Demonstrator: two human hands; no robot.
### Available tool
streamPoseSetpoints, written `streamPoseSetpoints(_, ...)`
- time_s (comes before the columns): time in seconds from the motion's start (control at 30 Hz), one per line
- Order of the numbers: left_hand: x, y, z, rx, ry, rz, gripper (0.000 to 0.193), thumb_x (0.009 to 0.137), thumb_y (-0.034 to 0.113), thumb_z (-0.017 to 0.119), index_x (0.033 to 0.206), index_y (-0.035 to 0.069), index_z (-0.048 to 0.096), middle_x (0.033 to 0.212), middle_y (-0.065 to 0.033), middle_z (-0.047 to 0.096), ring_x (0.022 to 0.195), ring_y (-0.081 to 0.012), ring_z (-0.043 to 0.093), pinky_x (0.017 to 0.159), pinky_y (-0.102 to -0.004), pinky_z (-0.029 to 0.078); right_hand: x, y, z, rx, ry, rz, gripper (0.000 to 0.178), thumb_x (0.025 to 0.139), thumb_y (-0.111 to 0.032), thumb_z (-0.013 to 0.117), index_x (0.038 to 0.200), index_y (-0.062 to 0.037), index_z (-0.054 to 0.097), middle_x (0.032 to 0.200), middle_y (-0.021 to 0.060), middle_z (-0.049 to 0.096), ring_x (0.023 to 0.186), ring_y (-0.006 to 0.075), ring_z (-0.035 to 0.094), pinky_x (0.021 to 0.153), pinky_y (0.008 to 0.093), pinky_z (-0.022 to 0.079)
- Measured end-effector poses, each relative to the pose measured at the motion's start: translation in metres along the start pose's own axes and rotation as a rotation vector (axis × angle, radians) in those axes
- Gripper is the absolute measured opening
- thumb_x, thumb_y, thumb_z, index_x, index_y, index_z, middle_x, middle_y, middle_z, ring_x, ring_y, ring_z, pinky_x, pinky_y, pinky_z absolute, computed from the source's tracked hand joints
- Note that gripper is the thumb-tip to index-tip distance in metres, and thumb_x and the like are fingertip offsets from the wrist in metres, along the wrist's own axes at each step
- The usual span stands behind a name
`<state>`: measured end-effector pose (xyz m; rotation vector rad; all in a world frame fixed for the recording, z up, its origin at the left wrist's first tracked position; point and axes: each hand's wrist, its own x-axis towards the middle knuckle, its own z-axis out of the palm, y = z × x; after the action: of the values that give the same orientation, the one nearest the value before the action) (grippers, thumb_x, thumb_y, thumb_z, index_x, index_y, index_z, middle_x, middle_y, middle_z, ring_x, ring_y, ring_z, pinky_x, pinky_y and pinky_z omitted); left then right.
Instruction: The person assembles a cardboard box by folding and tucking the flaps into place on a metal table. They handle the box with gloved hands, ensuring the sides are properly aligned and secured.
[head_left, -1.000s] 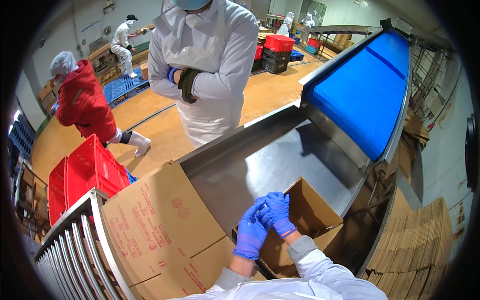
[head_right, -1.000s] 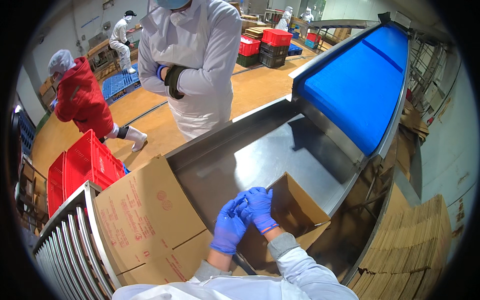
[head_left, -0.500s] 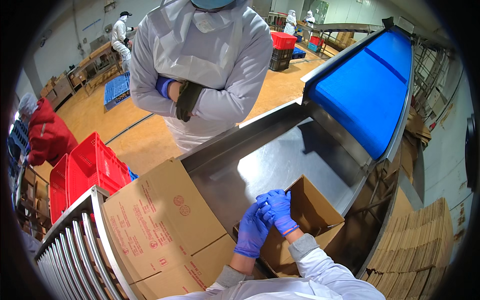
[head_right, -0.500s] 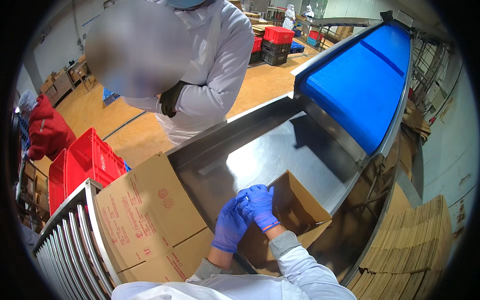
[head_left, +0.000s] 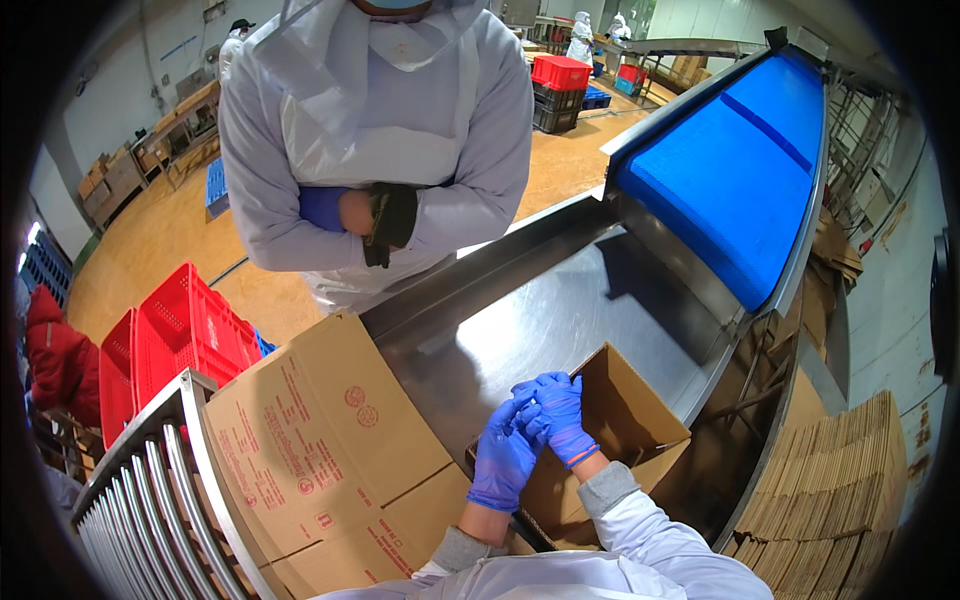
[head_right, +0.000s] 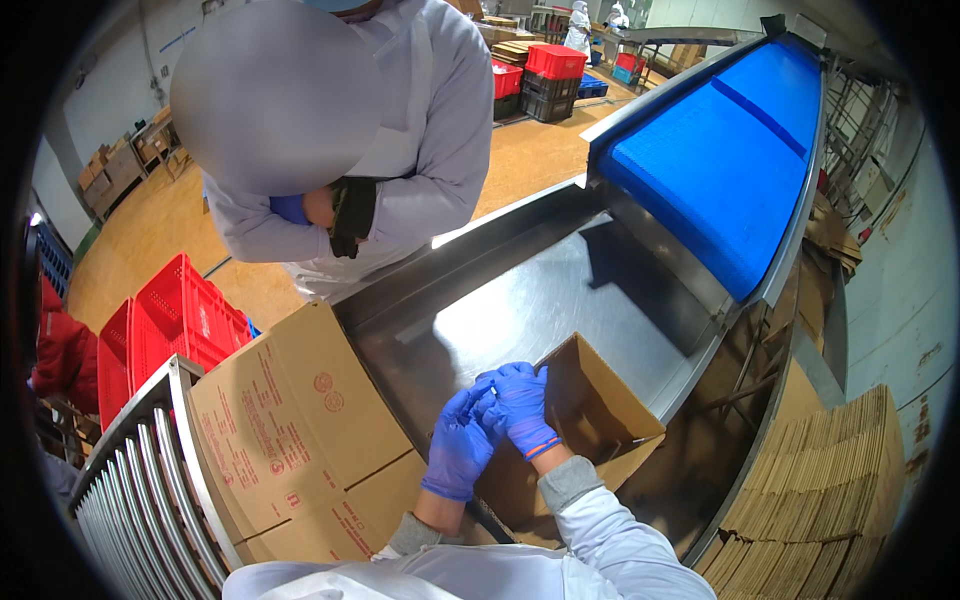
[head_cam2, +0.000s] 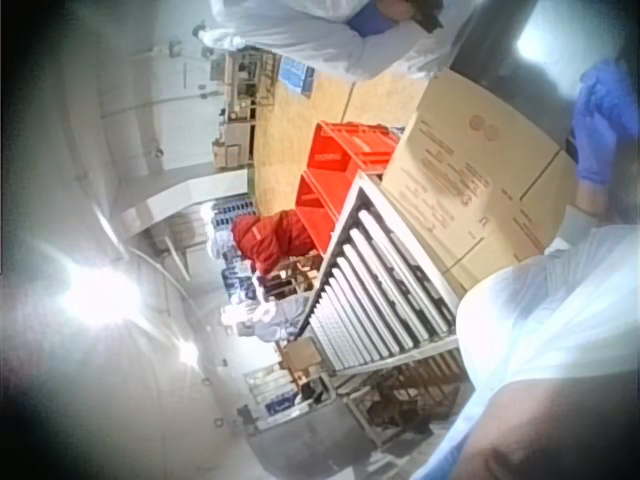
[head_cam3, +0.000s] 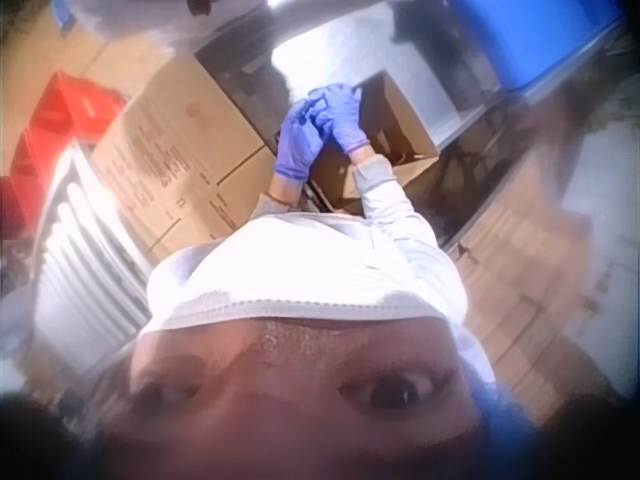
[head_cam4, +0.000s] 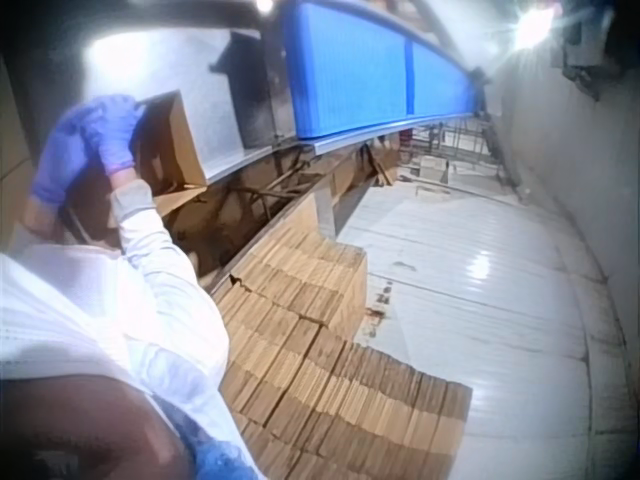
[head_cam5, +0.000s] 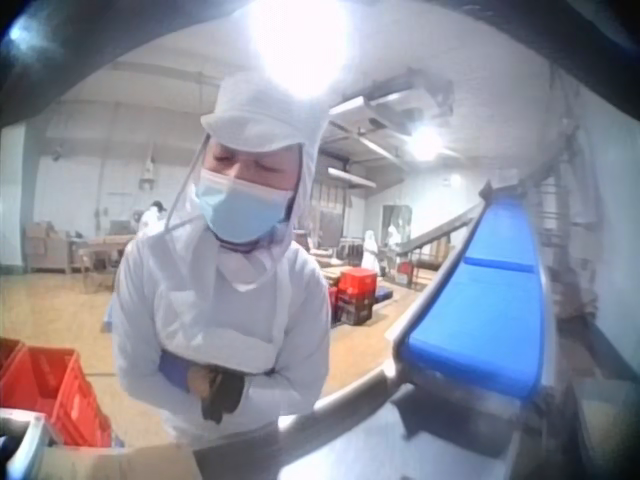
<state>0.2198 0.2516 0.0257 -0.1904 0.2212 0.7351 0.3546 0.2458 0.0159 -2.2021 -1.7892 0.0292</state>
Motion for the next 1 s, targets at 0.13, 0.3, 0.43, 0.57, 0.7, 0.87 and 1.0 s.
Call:
streamPoseSetpoints(0.13,0.0,-0.001,0.004,0.015,0.073,-0.001,0.031,0.098,0.023,0.053,0.114,-0.002,0.064,0.091,-0.0088,0.069,0.08,-0.0236,0.066,0.082,-0.0393,0.057,-0.002,0.005,0.006,0.02,0.028,-0.009,0.024,0.082,-0.036,0.058,0.1,-0.0328,0.073,0.098,-0.0025,0.065,0.106,0.025,0.055,0.101,0.0682,0.031)
streamPoseSetpoints(0.3,-0.002,-0.003,0.005,0.038,0.103,0.021,0.032,0.099,0.025,0.052,0.114,-0.001,0.065,0.094,-0.0097,0.071,0.079,-0.0226,0.067,0.079,-0.0381,0.057,-0.003,0.003,0.003,0.042,0.033,0.003,0.024,0.079,-0.038,0.061,0.099,-0.0317,0.073,0.098,-0.0013,0.065,0.106,0.026,0.056,0.1,0.0702,0.032)
streamPoseSetpoints(0.43,-0.002,0.0,0.004,0.057,0.074,0.002,0.033,0.1,0.027,0.052,0.116,0.002,0.065,0.096,-0.0089,0.072,0.079,-0.0213,0.067,0.077,-0.0373,0.057,-0.001,0.006,0.008,0.024,0.066,-0.021,0.023,0.079,-0.039,0.063,0.098,-0.0303,0.072,0.096,-0.0001,0.065,0.104,0.0261,0.057,0.1,0.0695,0.032)
streamPoseSetpoints(0.57,-0.007,-0.003,0.021,0.125,0.124,0.008,0.025,0.1,0.022,0.052,0.115,0.006,0.065,0.085,-0.0005,0.06,0.076,-0.014,0.06,0.075,-0.0311,0.054,-0.002,0.006,0.009,0.02,0.088,-0.033,0.023,0.078,-0.037,0.065,0.098,-0.0306,0.072,0.097,-0.0001,0.065,0.105,0.026,0.057,0.102,0.0687,0.031)
streamPoseSetpoints(0.7,-0.007,-0.003,0.031,0.149,0.17,0.007,0.024,0.1,0.022,0.052,0.113,0.006,0.064,0.076,0.0024,0.045,0.071,-0.0121,0.051,0.072,-0.0304,0.052,-0.002,0.006,0.006,0.016,0.075,-0.028,0.024,0.079,-0.039,0.064,0.099,-0.0296,0.072,0.098,0.0,0.066,0.105,0.0258,0.056,0.102,0.0677,0.03)
streamPoseSetpoints(0.87,-0.006,-0.002,0.024,0.126,0.164,0.044,0.024,0.1,0.022,0.053,0.112,0.006,0.066,0.084,-0.0009,0.06,0.076,-0.0141,0.059,0.075,-0.0299,0.054,0.002,0.001,0.001,0.027,0.014,-0.078,0.024,0.081,-0.042,0.061,0.099,-0.0307,0.072,0.098,-0.0021,0.066,0.105,0.0238,0.056,0.096,0.0584,0.034)
streamPoseSetpoints(1.0,-0.002,-0.001,-0.011,0.082,-0.07,-0.001,0.035,0.102,0.027,0.048,0.123,0.003,0.063,0.11,-0.0111,0.069,0.094,-0.0213,0.066,0.085,-0.0358,0.056,0.007,0.001,0.011,-0.17,-0.147,-0.053,0.034,0.087,-0.049,0.053,0.105,-0.0262,0.07,0.109,-0.0009,0.064,0.111,0.0239,0.053,0.099,0.0654,0.034)
